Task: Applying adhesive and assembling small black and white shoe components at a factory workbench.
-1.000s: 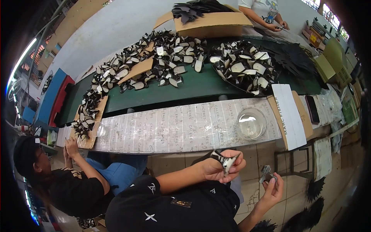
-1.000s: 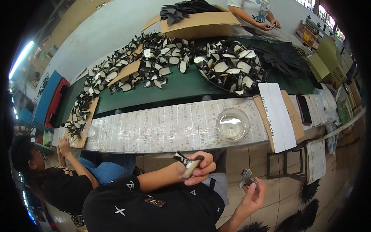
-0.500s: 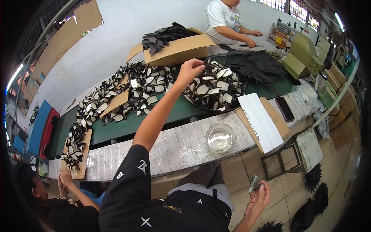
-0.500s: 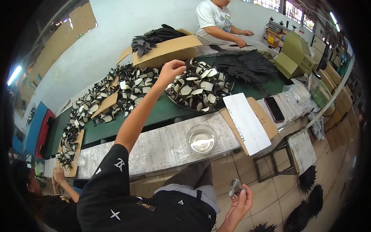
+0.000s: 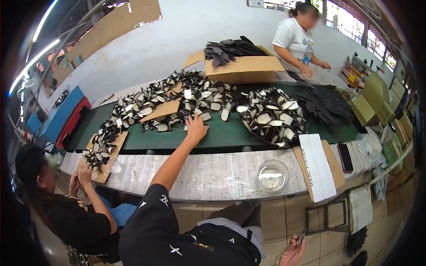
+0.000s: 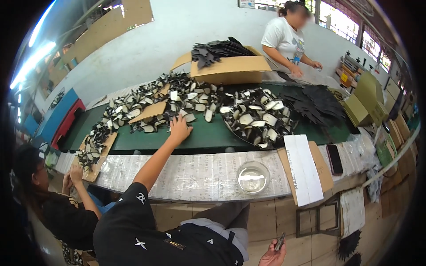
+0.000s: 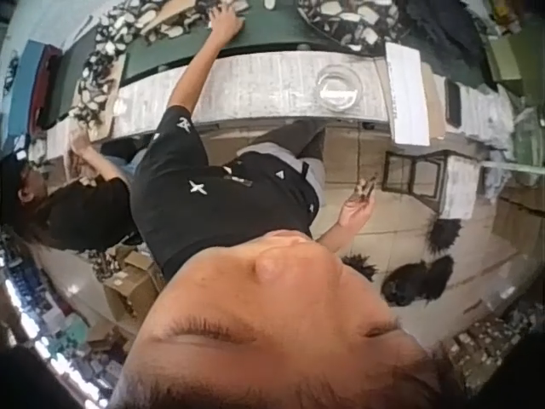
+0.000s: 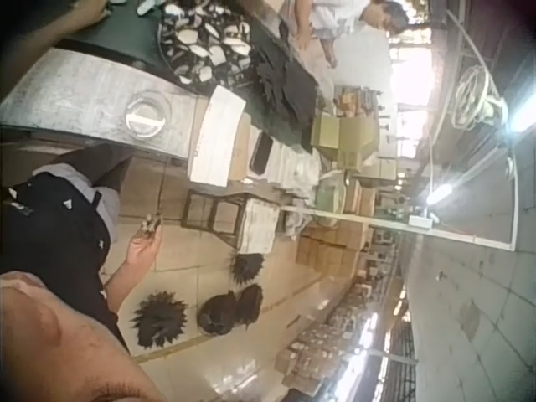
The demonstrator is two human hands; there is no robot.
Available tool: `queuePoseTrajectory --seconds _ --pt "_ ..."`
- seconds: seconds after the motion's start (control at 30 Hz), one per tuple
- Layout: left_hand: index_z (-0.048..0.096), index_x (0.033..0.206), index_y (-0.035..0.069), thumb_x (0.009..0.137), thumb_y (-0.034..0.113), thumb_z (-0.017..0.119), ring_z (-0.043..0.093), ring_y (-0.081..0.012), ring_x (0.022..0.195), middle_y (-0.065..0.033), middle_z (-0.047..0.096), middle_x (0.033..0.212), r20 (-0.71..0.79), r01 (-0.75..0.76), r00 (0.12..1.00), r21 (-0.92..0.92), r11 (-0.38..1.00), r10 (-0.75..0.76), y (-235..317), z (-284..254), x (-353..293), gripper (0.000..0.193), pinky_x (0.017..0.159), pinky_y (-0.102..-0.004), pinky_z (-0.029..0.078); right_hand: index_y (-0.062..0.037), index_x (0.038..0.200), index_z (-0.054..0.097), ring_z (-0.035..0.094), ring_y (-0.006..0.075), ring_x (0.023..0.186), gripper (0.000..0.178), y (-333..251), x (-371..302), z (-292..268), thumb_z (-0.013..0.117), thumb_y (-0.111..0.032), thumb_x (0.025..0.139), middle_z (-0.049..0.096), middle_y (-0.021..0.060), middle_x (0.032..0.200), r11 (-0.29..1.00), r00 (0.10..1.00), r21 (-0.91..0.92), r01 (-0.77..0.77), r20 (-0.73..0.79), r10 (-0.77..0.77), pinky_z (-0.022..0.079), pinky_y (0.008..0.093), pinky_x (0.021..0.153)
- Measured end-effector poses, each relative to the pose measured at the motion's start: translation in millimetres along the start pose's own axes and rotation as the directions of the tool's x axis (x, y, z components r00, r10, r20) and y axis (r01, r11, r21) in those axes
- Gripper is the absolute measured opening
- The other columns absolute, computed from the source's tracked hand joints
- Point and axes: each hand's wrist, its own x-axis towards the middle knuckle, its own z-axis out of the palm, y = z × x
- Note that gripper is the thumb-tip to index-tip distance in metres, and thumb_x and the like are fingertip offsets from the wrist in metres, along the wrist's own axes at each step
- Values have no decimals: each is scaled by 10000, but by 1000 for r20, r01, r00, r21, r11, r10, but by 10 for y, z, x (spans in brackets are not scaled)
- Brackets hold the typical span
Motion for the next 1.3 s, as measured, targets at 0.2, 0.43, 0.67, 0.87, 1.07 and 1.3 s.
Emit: queuePoseTrajectory --seconds 0.2,0.43,0.67,0.87,1.07,1.3 --pt "624 942 81 793 249 688 586 -273 1003 -92 655 991 -97 -142 987 -111 984 131 -217 -304 -168 234 962 -498 375 2 1295 503 525 155 710 384 204 60 282 531 -153 945 604 141 1085 997 975 68 -21 224 6 464 225 574" --pt "640 820 79 798 197 663 636 -259 881 -78 681 828 -228 -131 965 11 991 130 -239 -434 -241 122 878 -446 414 -40 1317 498 512 133 726 438 348 43 398 593 -183 914 587 112 1076 977 982 -208 41 189 -1 453 200 602" --pt "651 860 85 752 131 664 613 -242 936 -64 659 864 -217 -161 963 15 987 161 -270 -449 -382 117 1073 -504 266 -57 1294 488 496 117 719 396 272 127 225 557 -234 947 582 84 1038 954 972 -301 0 224 71 435 202 606" --pt "619 858 61 757 228 727 571 -270 1003 -87 610 976 -287 -220 956 -538 814 69 230 -1263 -919 223 935 -429 396 -46 1237 545 501 121 726 362 333 131 338 561 -264 947 589 70 1025 931 985 -360 52 172 11 436 231 629" --pt "647 939 70 767 272 735 444 -366 1226 -131 557 1173 -129 -208 978 -593 778 164 496 -1336 -1917 279 1000 -499 347 -12 1198 549 630 168 791 297 610 275 470 525 -201 971 610 115 1058 966 959 -257 6 275 67 522 247 634" --pt "690 1013 146 818 215 695 353 -395 1333 -116 522 1323 -25 -201 971 -628 752 239 682 -1239 -1971 207 1058 -551 283 2 1237 525 582 138 706 344 737 100 829 496 -235 989 606 94 1029 889 970 -453 74 241 42 510 263 570"
